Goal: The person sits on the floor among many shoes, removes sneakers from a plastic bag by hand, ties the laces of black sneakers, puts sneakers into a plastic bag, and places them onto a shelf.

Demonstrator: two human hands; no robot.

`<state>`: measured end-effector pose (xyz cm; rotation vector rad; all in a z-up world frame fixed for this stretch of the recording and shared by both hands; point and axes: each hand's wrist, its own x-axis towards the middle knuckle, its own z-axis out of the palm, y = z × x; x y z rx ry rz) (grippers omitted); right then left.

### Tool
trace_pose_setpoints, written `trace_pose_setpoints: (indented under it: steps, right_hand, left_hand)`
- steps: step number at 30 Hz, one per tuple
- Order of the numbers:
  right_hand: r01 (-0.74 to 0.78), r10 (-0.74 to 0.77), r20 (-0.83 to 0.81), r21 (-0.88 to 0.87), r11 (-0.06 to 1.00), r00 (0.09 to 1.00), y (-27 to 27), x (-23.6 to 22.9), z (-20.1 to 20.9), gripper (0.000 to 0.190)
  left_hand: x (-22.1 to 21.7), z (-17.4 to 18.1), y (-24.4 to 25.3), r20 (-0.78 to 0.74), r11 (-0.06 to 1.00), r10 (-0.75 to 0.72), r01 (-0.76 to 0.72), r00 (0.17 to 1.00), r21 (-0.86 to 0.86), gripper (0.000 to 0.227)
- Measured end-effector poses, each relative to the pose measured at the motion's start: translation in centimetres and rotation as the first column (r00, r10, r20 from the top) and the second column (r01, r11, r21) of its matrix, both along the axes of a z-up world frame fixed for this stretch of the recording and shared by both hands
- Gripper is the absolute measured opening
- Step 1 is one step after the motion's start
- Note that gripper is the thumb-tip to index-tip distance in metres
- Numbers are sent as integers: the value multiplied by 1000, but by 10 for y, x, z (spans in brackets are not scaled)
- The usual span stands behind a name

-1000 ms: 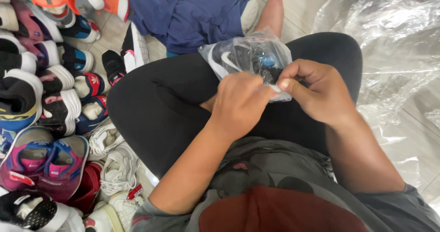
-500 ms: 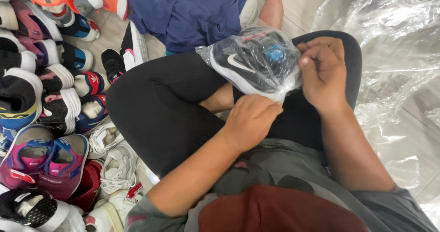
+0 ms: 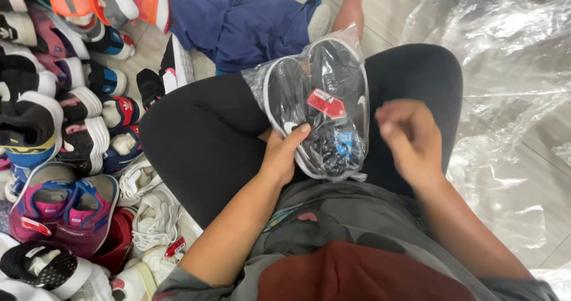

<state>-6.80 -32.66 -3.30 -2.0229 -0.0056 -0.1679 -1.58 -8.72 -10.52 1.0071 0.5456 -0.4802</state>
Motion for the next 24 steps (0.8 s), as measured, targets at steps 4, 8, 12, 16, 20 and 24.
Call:
trace_pose_setpoints:
  steps: [4,8,12,16,20,24]
  right_hand:
    - [168,-111,-160,408,897,981,13,29,8,76]
    - [170,-106,-149,531,830,983,49,53,13,80]
    - [286,-308,-81,642,711,948,65,42,-7,38]
    - [299,-249,-181,738,605,951,61,41,-21,37]
    - [281,-27,-323,776,565,946,39,54,-11,63]
    - [-147,82,176,399,905,981,34,70,-14,77]
  left_hand:
    - [-8,-5,12,213,998,-61,60,975,11,68]
    - [-2,45,22,499,992,-130,110,857,68,66]
    - [4,39,17,570,982,-49,-64,820,177,60]
    - [-5,34,29,526,864,-230,-77,819,497,45]
    - [3,71,49,423,829,-277,-7,863,559,35]
    - [8,93,64,346,710,-426,72,836,701,44]
